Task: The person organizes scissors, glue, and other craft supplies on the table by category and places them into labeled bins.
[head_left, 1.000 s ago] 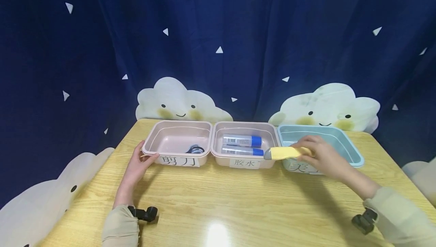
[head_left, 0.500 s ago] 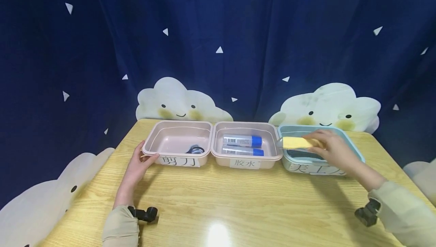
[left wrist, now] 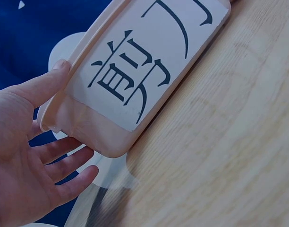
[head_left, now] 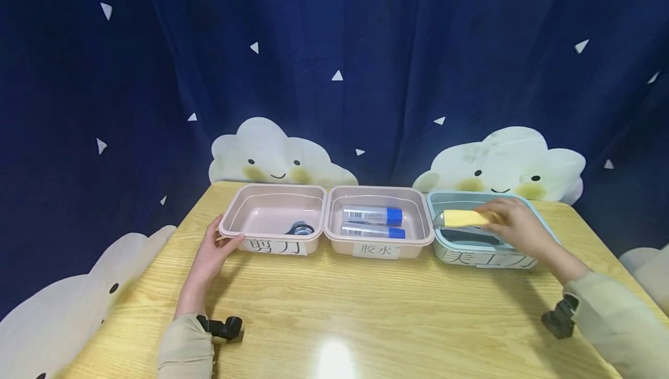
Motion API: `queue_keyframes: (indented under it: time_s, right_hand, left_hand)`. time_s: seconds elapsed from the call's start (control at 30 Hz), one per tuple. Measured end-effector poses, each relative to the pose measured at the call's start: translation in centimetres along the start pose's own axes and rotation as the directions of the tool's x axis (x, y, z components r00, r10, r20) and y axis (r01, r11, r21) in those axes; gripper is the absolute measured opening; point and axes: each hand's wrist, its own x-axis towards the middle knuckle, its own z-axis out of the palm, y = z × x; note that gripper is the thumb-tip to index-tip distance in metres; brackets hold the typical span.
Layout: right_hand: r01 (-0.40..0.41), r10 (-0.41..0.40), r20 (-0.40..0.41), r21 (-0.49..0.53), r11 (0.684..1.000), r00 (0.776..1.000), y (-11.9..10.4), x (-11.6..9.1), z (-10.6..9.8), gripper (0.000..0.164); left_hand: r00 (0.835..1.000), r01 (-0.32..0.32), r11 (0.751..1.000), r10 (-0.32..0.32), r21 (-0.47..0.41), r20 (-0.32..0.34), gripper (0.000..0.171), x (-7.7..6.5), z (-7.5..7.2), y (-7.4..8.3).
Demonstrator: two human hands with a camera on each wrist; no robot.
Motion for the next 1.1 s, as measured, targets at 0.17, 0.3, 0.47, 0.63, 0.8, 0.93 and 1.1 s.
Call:
queue_keyframes:
  time_s: [0.17, 0.3, 0.47, 0.63, 0.8, 0.93, 1.1]
  right_hand:
    - [-0.035, 0.035, 0.01, 0.015, 0.999, 0.999, 0.9, 0.1, 0.1, 0.033]
    - [-0.107, 0.105, 0.055, 0.038, 0.994, 0.993, 1.8, 0.0, 0.4, 0.032]
    - [-0.146, 0.141, 0.098, 0.051, 0.988, 0.985, 3.1, 0.0, 1.2, 0.032]
    - [-0.202, 0.196, 0.141, 0.026, 0.979, 0.97, 4.0, 0.1, 1.8, 0.032]
    - [-0.295, 0.282, 0.231, 0.026, 0.955, 0.931, 4.1, 0.0, 2.2, 0.036]
    - [-0.339, 0.311, 0.299, 0.048, 0.939, 0.902, 4.2, 0.0, 2.3, 0.038]
    - [-0.373, 0.332, 0.349, 0.054, 0.926, 0.876, 4.3, 0.4, 2.2, 0.038]
  left_hand:
    - [1.0, 0.002, 1.0, -0.002, -0.013, 0.0, 0.083, 0.0, 0.0, 0.0]
    - [1.0, 0.002, 1.0, -0.002, -0.01, -0.001, 0.084, 0.1, 0.0, 0.0]
    - [1.0, -0.003, 1.0, 0.003, 0.004, -0.001, 0.084, 0.1, 0.0, 0.0]
    - [1.0, -0.004, 1.0, 0.004, 0.012, 0.0, 0.084, 0.2, 0.0, -0.1]
    - [1.0, 0.008, 1.0, -0.008, 0.016, 0.001, 0.082, 0.0, 0.0, -0.3]
    - [1.0, 0.012, 1.0, -0.012, 0.007, 0.008, 0.083, -0.1, 0.0, -0.3]
    - [1.0, 0.002, 1.0, -0.002, 0.011, 0.005, 0.083, -0.1, -0.2, -0.2]
